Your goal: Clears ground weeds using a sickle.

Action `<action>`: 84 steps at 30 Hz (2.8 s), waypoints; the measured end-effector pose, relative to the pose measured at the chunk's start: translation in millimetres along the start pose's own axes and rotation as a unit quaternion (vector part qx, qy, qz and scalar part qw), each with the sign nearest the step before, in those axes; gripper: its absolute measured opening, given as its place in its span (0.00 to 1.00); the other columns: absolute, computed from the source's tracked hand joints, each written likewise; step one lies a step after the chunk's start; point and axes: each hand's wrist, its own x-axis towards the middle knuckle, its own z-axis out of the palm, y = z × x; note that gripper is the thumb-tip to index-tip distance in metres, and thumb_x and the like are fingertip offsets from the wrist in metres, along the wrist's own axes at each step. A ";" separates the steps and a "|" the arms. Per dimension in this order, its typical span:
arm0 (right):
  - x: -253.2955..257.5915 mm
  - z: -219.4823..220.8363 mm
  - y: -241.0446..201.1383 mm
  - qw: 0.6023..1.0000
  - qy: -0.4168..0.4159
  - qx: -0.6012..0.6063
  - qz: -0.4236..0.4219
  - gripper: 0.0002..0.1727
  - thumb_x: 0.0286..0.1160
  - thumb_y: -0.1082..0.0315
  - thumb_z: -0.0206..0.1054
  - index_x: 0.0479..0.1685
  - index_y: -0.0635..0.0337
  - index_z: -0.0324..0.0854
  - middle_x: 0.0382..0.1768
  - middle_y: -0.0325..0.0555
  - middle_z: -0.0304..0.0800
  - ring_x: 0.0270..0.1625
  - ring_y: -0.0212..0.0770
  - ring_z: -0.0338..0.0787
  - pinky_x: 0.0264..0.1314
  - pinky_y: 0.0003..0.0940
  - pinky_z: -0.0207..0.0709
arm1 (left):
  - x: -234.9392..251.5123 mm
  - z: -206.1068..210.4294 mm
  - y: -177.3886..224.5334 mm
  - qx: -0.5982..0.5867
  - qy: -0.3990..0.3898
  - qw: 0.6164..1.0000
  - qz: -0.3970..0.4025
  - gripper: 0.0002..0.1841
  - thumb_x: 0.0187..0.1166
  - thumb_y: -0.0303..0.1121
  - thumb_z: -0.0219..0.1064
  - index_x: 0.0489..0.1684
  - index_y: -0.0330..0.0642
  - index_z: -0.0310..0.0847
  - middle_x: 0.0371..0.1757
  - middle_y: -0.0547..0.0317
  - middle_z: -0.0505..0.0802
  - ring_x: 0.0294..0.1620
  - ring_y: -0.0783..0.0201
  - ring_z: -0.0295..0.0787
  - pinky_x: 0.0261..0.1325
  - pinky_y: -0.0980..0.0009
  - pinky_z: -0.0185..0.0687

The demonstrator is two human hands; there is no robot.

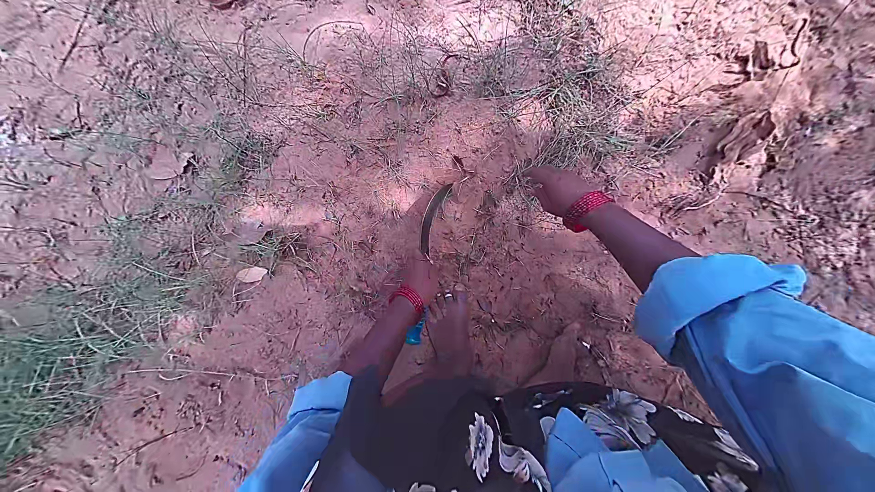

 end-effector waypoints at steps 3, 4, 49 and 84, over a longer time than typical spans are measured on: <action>23.7 5.7 -33.2 0.999 0.015 -0.009 -0.035 0.30 0.80 0.83 0.58 0.85 0.64 0.69 0.78 0.71 0.75 0.76 0.73 0.80 0.74 0.69 0.72 | -26.4 22.0 -32.3 -0.058 0.010 0.998 0.004 0.32 0.94 0.33 0.44 0.91 0.23 0.35 0.69 0.25 0.81 0.66 0.40 0.86 0.73 0.51 0.77; 29.4 9.0 -40.8 0.999 0.015 -0.016 -0.041 0.34 0.77 0.85 0.60 0.87 0.63 0.66 0.80 0.71 0.72 0.78 0.73 0.78 0.74 0.68 0.73 | -33.1 27.3 -41.6 -0.065 0.012 0.998 -0.002 0.31 0.94 0.33 0.44 0.90 0.24 0.37 0.62 0.27 0.85 0.59 0.41 0.89 0.67 0.50 0.81; 1.2 128.6 -67.4 0.982 -0.082 0.125 -0.118 0.19 0.87 0.76 0.56 0.74 0.68 0.77 0.57 0.72 0.89 0.62 0.71 0.89 0.66 0.67 0.77 | -43.7 31.0 -106.7 -0.222 0.293 0.919 0.140 0.24 0.89 0.33 0.44 0.72 0.15 0.58 0.29 0.58 0.84 0.18 0.74 0.78 0.25 0.74 0.81; 62.3 73.8 -110.4 0.993 -0.009 0.121 -0.008 0.33 0.85 0.68 0.65 0.87 0.69 0.62 0.74 0.72 0.79 0.75 0.70 0.82 0.77 0.66 0.71 | -61.6 50.7 -142.9 -0.223 0.253 0.935 0.106 0.24 0.90 0.34 0.43 0.69 0.14 0.62 0.29 0.57 0.84 0.21 0.72 0.80 0.28 0.73 0.81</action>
